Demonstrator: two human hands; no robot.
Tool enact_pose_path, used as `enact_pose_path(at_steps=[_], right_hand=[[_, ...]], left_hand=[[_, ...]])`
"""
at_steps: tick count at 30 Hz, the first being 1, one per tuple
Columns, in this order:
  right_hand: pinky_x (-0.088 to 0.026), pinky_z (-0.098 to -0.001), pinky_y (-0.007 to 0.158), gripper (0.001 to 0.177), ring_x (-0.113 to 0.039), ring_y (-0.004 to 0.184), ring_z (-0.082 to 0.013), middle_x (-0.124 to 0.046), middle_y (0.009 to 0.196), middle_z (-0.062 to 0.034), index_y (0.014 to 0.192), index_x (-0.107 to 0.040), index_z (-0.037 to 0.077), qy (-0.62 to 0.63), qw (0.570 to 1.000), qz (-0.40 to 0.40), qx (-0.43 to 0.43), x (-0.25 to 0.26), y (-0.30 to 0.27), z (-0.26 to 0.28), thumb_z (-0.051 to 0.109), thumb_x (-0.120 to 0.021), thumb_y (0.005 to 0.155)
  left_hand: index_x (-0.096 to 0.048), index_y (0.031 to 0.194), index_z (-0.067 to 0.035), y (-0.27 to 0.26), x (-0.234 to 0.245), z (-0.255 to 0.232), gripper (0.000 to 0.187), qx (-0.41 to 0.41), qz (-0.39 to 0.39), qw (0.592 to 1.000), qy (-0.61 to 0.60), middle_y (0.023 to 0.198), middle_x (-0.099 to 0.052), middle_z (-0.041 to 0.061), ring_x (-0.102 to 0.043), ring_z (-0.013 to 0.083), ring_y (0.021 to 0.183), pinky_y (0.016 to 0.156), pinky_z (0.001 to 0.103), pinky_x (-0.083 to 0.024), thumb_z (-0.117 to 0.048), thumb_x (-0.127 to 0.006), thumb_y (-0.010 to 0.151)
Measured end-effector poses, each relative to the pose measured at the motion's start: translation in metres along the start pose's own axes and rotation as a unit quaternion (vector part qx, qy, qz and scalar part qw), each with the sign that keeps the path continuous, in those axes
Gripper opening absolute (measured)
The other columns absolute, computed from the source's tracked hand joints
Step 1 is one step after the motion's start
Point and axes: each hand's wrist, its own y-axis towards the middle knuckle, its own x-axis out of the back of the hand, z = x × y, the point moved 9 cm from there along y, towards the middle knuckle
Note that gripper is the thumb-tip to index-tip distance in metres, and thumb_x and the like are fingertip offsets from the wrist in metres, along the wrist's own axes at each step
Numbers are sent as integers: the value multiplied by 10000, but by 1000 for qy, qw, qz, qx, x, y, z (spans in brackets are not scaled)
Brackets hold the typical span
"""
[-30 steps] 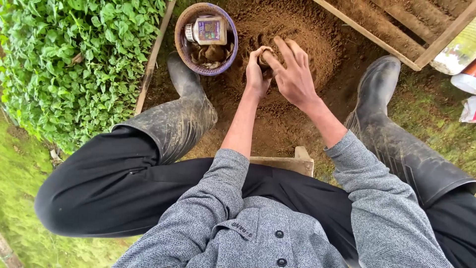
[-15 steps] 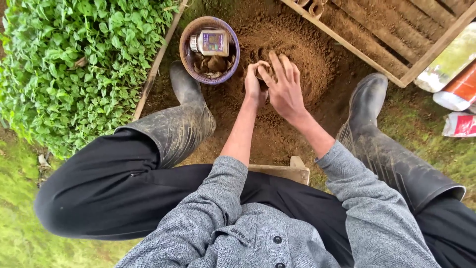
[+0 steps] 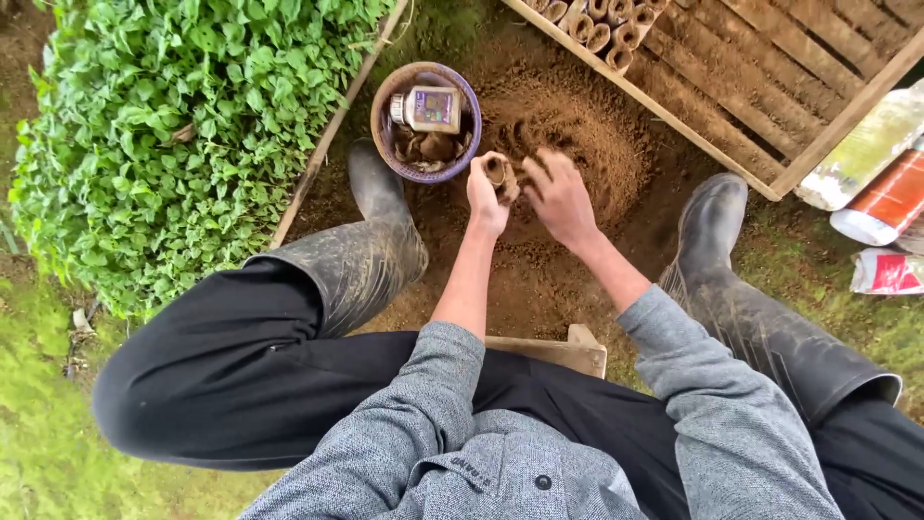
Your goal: The person sits on a small stool and fills biodegradable seed pots with soil from a wooden tray. They scoop soil with their hands, pack it into the pots, and place the filled pots into a wooden crate.
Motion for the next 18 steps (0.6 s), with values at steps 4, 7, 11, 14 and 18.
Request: enact_pose_path(at_steps=[4,7,11,14,18], right_hand=[[-529,-370,879,237,-589,1171,-308,-573,1258,-127,1217,-614,142,-123,987,-55,82,-24,-10,3,117,-632,982],[-551,-272,877,145,-639,1105,-231,-633,1142,-74,1091,-646,155,-141,985,-80,64,-38,-9,-15,89,-652,961],[-582,-265,907,160,-694,1068,-188,-708,1118,-64,1104,-744,103,61,991,-119,7,45,11,2,23,-700,973],[-580,-316,932,168,-703,1084,-225,-721,1146,-87,1123,-767,72,228,962,-152,-4,95,24,23,13,-731,971],[-510,-416,1038,325,-638,1195,-294,-681,1248,-158,1280,-707,70,179,971,-150,52,113,27,43,140,-760,967]], left_hand=[[-555,687,-136,2,3,-4,271,-17,30,999,24,457,-370,48,-309,129,343,353,251,-192,-336,-534,868],[-597,719,-127,3,5,3,262,-2,36,999,35,474,-352,40,-299,128,341,352,261,-191,-345,-541,853],[-650,759,-102,0,5,5,284,5,-8,997,82,576,-535,122,-505,196,468,440,291,-383,-340,-553,877],[-593,718,-116,2,-9,16,251,29,21,998,42,562,-486,82,-415,163,463,449,270,-339,-312,-567,871],[-549,722,-129,-40,-55,-6,251,39,44,998,4,613,-538,64,-466,181,503,490,301,-414,-325,-616,864]])
